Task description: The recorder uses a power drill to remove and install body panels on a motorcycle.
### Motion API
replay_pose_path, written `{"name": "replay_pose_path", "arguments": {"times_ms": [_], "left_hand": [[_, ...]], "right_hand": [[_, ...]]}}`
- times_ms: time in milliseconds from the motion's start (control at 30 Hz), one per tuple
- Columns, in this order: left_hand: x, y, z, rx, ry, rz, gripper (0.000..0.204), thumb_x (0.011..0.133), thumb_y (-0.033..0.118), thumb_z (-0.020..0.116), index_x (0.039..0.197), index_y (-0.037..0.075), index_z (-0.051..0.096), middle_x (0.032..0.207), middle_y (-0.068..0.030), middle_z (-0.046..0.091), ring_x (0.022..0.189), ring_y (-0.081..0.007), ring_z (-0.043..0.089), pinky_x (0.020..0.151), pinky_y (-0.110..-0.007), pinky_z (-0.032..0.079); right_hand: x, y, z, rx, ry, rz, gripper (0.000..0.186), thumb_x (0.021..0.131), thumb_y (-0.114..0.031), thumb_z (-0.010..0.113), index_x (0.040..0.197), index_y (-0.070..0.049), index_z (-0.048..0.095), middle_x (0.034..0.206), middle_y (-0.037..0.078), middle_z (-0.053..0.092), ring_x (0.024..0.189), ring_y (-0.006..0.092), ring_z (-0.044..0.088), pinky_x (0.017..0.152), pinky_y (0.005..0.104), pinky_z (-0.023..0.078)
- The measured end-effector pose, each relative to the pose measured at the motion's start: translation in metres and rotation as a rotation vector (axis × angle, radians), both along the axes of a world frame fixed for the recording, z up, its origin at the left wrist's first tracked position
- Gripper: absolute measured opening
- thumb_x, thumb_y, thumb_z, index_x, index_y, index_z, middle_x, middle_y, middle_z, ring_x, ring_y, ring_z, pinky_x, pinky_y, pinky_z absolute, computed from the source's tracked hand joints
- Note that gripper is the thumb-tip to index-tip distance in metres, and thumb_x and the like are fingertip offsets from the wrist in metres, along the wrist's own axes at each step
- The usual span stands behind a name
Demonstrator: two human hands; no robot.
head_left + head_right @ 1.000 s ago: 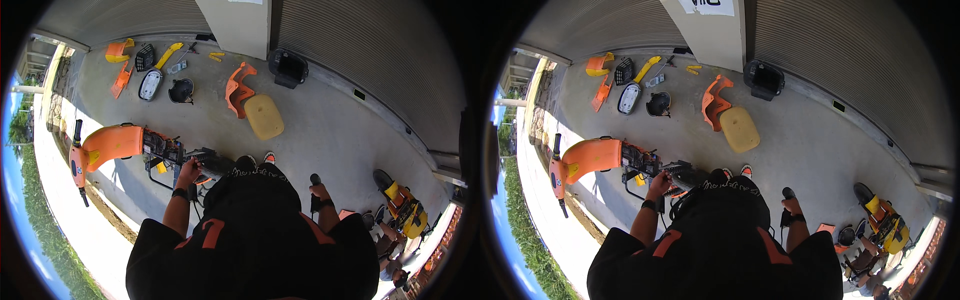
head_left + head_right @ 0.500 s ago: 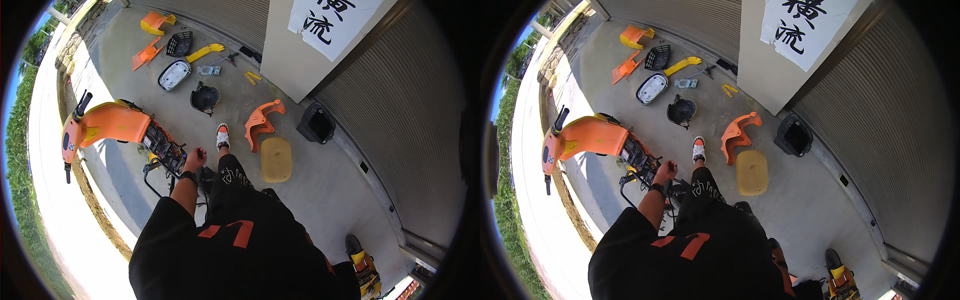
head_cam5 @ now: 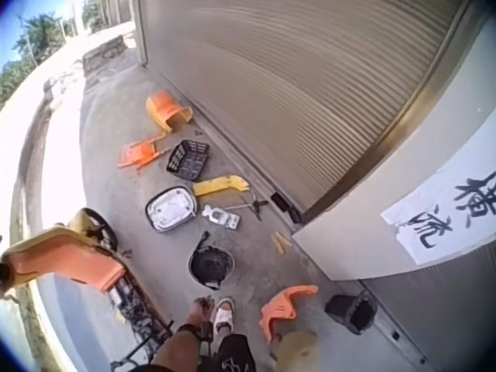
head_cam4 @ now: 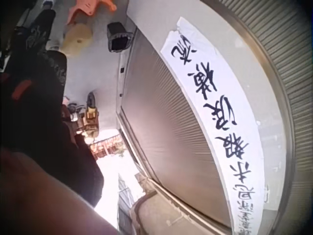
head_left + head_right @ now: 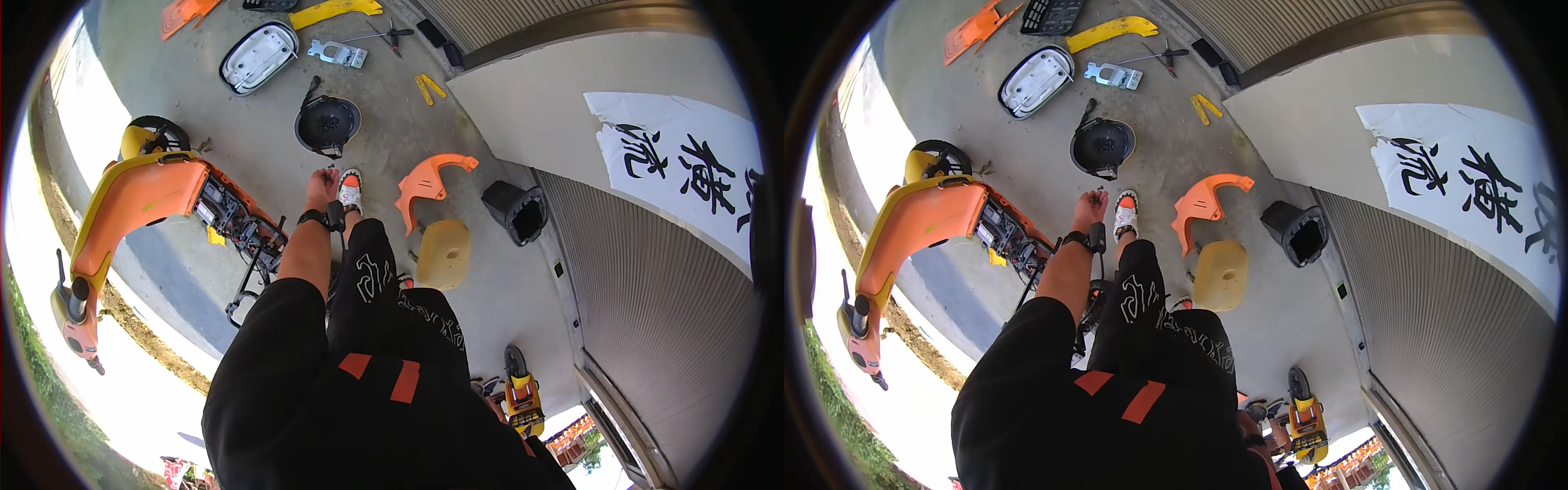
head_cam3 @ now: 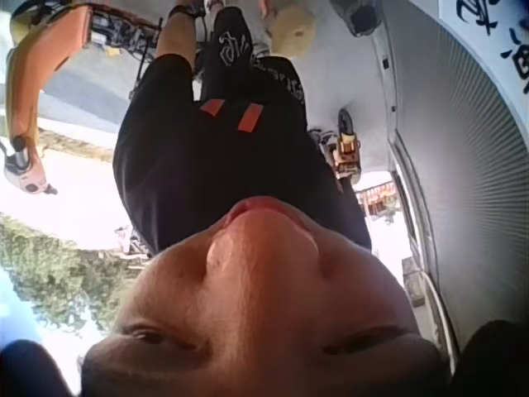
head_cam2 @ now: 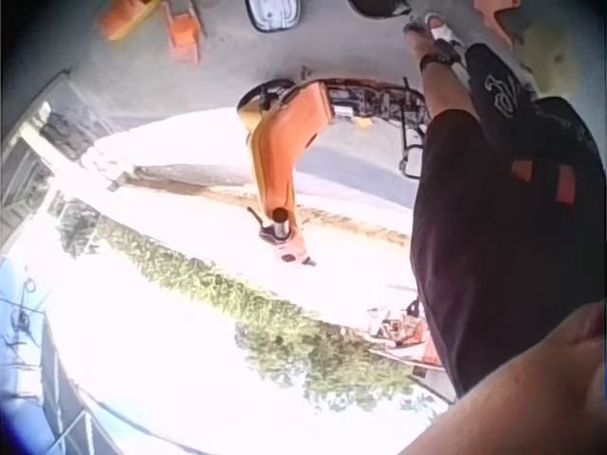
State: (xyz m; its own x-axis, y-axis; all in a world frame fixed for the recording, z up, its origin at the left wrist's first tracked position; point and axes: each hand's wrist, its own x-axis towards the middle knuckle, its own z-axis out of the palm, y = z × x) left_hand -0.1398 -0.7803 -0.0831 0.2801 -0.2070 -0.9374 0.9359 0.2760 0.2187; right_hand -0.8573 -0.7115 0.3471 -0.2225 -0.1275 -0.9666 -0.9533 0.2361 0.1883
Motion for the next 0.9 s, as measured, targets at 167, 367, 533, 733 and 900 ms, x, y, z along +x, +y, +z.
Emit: {"name": "replay_pose_path", "arguments": {"times_ms": [167, 367, 533, 733, 900], "left_hand": [[0.035, -0.024, 0.025, -0.012, -0.008, -0.003, 0.048, 0.101, 0.026, 0.038, 0.139, -0.004, 0.031, 0.141, -0.0207, 0.040, 0.123, -0.0348, 0.051, 0.101, -0.046, 0.047], [0.049, 0.007, 0.065, 0.114, 0.169, -0.260, 0.043, 0.098, 0.019, 0.042, 0.135, -0.002, 0.037, 0.128, -0.0187, 0.053, 0.114, -0.0337, 0.058, 0.095, -0.044, 0.051], [0.044, 0.079, 0.128, 0.098, 0.067, -0.366, 0.036, 0.092, 0.005, 0.039, 0.126, -0.001, 0.048, 0.101, -0.0140, 0.066, 0.087, -0.0268, 0.068, 0.068, -0.039, 0.055], [0.024, 0.171, 0.200, 0.360, -0.152, -0.767, 0.044, 0.088, -0.001, 0.037, 0.129, 0.003, 0.052, 0.090, -0.0105, 0.070, 0.059, -0.0225, 0.063, 0.041, -0.036, 0.044], [-0.063, 0.262, 0.213, 0.636, -0.584, -0.665, 0.044, 0.084, 0.002, 0.043, 0.125, 0.004, 0.059, 0.098, -0.0163, 0.068, 0.064, -0.0225, 0.066, 0.048, -0.036, 0.047]], "right_hand": [[0.035, -0.019, -0.030, 0.053, -0.089, 0.150, 0.035, 0.072, -0.027, 0.073, 0.087, 0.004, 0.069, 0.084, 0.020, 0.070, 0.083, 0.0323, 0.069, 0.070, 0.0411, 0.051], [0.067, -0.087, -0.068, -0.017, -0.251, 0.312, 0.037, 0.075, -0.029, 0.071, 0.091, 0.004, 0.068, 0.089, 0.021, 0.070, 0.086, 0.0329, 0.068, 0.072, 0.0415, 0.051], [0.171, -0.187, -0.045, -0.054, -0.210, -0.558, 0.033, 0.090, -0.025, 0.055, 0.110, 0.001, 0.059, 0.112, 0.012, 0.064, 0.104, 0.0253, 0.059, 0.089, 0.0389, 0.045], [0.308, -0.321, -0.092, -0.001, -0.215, -0.071, 0.029, 0.075, -0.022, 0.066, 0.089, 0.003, 0.067, 0.083, 0.014, 0.068, 0.072, 0.0285, 0.065, 0.066, 0.0399, 0.051], [0.435, -0.417, -0.148, 0.010, -0.271, 0.631, 0.027, 0.072, -0.019, 0.066, 0.087, 0.003, 0.067, 0.075, 0.014, 0.066, 0.063, 0.0283, 0.064, 0.060, 0.0405, 0.050]]}}
